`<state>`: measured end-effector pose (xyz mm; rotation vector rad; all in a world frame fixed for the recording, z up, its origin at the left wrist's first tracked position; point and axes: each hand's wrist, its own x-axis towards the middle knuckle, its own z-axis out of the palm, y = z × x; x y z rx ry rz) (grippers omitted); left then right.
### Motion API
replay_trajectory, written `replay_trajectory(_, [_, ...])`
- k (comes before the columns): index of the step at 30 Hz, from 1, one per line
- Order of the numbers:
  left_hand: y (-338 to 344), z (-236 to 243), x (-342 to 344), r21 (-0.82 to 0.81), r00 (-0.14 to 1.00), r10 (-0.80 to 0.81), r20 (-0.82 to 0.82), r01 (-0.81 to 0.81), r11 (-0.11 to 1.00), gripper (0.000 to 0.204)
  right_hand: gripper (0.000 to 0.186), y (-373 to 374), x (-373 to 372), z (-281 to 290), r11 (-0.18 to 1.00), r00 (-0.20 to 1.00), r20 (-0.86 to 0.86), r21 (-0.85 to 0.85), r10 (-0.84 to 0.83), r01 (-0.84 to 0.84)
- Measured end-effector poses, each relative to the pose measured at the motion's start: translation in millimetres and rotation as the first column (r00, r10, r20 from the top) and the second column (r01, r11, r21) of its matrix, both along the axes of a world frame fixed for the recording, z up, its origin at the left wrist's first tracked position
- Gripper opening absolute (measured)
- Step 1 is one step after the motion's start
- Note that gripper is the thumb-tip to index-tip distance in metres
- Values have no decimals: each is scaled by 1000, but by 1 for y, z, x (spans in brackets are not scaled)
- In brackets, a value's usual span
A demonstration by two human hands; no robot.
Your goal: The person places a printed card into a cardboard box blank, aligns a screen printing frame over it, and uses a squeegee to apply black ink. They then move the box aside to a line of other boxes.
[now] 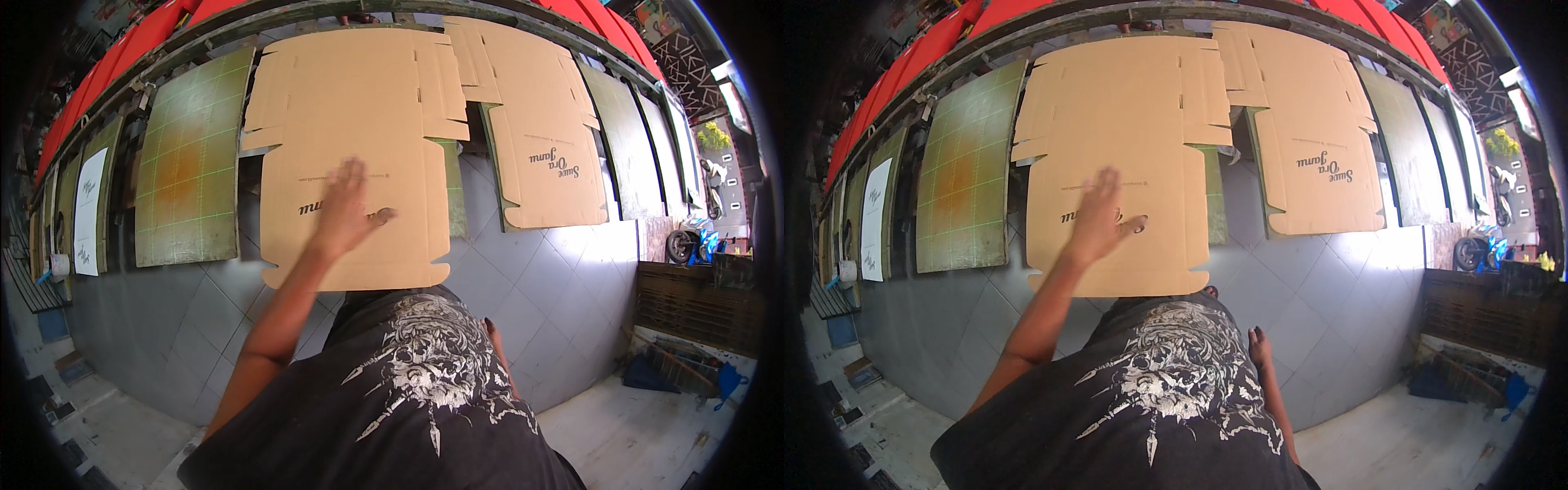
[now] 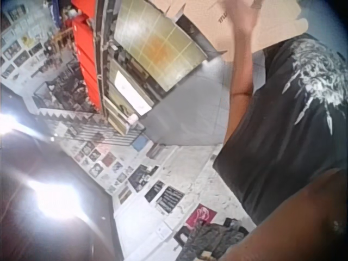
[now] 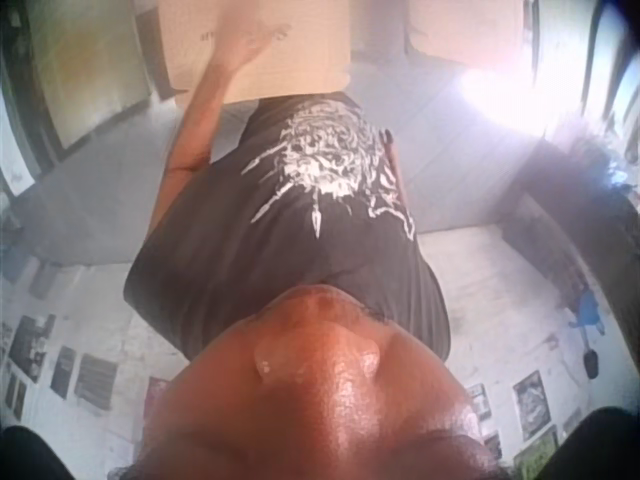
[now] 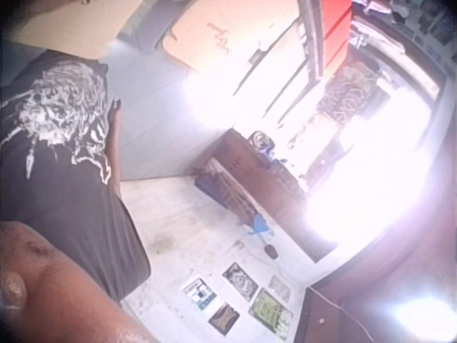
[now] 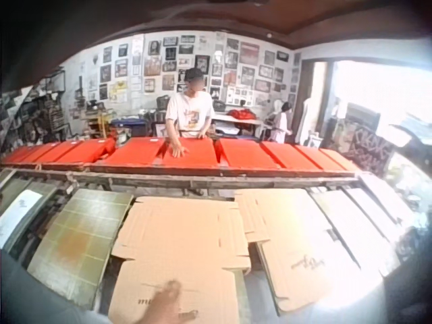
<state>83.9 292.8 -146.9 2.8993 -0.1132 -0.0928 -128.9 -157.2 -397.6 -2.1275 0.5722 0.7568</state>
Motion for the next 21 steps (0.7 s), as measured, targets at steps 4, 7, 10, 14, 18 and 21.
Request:
replay_trajectory(4, [-72,-32,19,-9,999,-34,21,34,999,106,57,-5,-17,-20,1000,999,24,-11,-27,28])
replay_trajectory(7, [-88,-43,26,13,999,-36,-4,36,999,107,57,-16,-23,-27,990,993,42,83,-114,110])
replay_trajectory(10, [-88,-49,26,37,998,-63,-21,64,997,107,57,-13,-18,-19,997,997,25,36,-75,74])
replay_trajectory(14, [-83,-51,24,51,997,-65,-42,67,996,101,55,-19,-12,-12,999,999,-25,7,-43,44])
replay_trajectory(18, [-82,-36,16,-171,968,-235,91,247,954,84,49,-7,-3,11,987,984,-111,67,-137,145])
replay_trajectory(21, [-95,-13,-12,-521,968,-245,-55,182,834,61,49,-10,1,13,994,994,-25,-19,-107,107])
